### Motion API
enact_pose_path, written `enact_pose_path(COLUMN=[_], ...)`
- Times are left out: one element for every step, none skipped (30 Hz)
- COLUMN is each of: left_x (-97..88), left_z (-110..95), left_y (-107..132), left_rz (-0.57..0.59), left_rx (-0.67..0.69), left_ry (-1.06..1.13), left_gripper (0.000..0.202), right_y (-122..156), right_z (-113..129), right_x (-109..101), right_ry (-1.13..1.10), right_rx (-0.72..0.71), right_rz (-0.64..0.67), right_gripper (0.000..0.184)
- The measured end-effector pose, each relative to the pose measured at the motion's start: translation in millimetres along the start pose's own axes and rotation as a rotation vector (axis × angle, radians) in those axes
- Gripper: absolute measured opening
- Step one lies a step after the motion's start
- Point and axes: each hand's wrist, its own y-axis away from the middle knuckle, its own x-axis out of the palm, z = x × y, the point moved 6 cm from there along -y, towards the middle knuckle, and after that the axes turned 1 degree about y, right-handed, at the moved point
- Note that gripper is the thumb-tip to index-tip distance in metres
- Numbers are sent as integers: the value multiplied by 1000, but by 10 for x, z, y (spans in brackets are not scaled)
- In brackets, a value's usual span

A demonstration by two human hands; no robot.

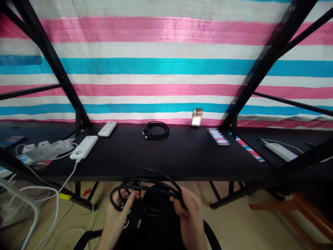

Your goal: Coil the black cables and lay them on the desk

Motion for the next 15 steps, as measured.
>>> enact_pose_path(left_x=[-54, -92, -116, -134, -151, -172, -195, -223, -256, -289, -324, -360, -393, -417, -423], left_z=[5, 19, 37, 55, 71, 83, 90, 89, 78, 54, 12, -45, -118, -200, -280], left_y=[-62, -118, -166, -204, -234, -253, -264, -267, -262, -251, -233, -210, -179, -140, -95], left_rz=[-5, 7, 30, 49, 61, 61, 59, 55, 48, 46, 38, 17, -18, -63, -105], left_rx=[43, 71, 90, 102, 106, 103, 95, 86, 80, 83, 104, 141, 195, 260, 322], left_ry=[-41, -62, -65, -55, -42, -30, -19, -14, -16, -25, -38, -58, -80, -99, -110], left_gripper=[39, 41, 43, 47, 51, 56, 61, 66, 68, 67, 62, 54, 46, 39, 36], right_y=[-41, -76, -102, -119, -127, -127, -120, -109, -97, -86, -77, -69, -63, -58, -51], right_z=[1, -1, -6, -15, -27, -43, -58, -71, -79, -81, -78, -68, -51, -28, -1], right_x=[8, 26, 56, 96, 143, 191, 234, 262, 274, 271, 259, 242, 223, 211, 213], right_ry=[-29, -52, -65, -67, -62, -53, -45, -40, -36, -30, -21, -11, 2, 17, 39], right_rx=[8, 19, 33, 53, 78, 109, 141, 170, 192, 206, 214, 215, 209, 198, 185], right_rz=[-14, -26, -35, -36, -28, -14, 1, 10, 12, 11, 10, 12, 12, 19, 42], right_gripper=[44, 44, 44, 44, 44, 43, 42, 42, 42, 43, 44, 45, 46, 47, 47])
